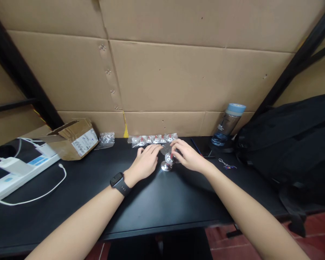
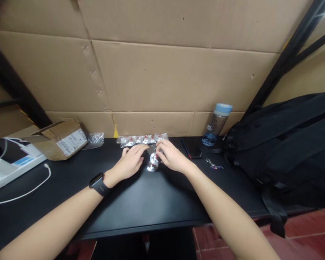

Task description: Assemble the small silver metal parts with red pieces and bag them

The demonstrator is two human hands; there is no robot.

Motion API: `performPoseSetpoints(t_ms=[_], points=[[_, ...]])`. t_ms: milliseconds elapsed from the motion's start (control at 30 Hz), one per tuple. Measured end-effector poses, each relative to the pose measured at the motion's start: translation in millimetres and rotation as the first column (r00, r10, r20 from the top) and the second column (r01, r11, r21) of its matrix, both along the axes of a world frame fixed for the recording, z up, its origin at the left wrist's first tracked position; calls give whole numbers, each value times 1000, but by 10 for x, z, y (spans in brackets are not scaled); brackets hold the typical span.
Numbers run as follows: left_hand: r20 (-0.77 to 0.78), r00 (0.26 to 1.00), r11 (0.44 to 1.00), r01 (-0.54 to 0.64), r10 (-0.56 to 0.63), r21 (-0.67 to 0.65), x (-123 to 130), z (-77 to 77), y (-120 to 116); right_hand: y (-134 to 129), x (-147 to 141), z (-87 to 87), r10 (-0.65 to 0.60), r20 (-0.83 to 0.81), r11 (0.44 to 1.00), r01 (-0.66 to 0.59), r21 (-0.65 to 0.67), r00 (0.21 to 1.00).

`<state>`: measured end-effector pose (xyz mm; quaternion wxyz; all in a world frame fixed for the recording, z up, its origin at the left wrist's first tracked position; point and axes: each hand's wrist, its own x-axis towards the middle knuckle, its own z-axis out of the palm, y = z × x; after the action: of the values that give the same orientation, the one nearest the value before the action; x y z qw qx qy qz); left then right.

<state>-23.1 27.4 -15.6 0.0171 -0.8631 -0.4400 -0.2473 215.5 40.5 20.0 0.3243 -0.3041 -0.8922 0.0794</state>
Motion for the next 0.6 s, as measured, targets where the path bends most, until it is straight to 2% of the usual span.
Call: performPoseSetpoints(t_ms=[100, 233, 433, 600], points=[[-100, 995, 1000, -7, 10, 27, -43, -86, 95, 32, 59, 7, 3, 52, 1000, -2, -14, 999], [-173, 985, 1000, 18, -19, -6, -65, -134, 133, 72, 127, 11, -25, 136, 999, 30, -33, 990], [-222, 974, 998, 41, -49, -40, -81, -91, 24, 103, 235, 40, -116, 252, 988, 137, -68, 961], [-235, 972, 998, -17, 29, 52, -19, -15, -68, 127, 265, 4, -173, 295, 976, 204, -79, 940]])
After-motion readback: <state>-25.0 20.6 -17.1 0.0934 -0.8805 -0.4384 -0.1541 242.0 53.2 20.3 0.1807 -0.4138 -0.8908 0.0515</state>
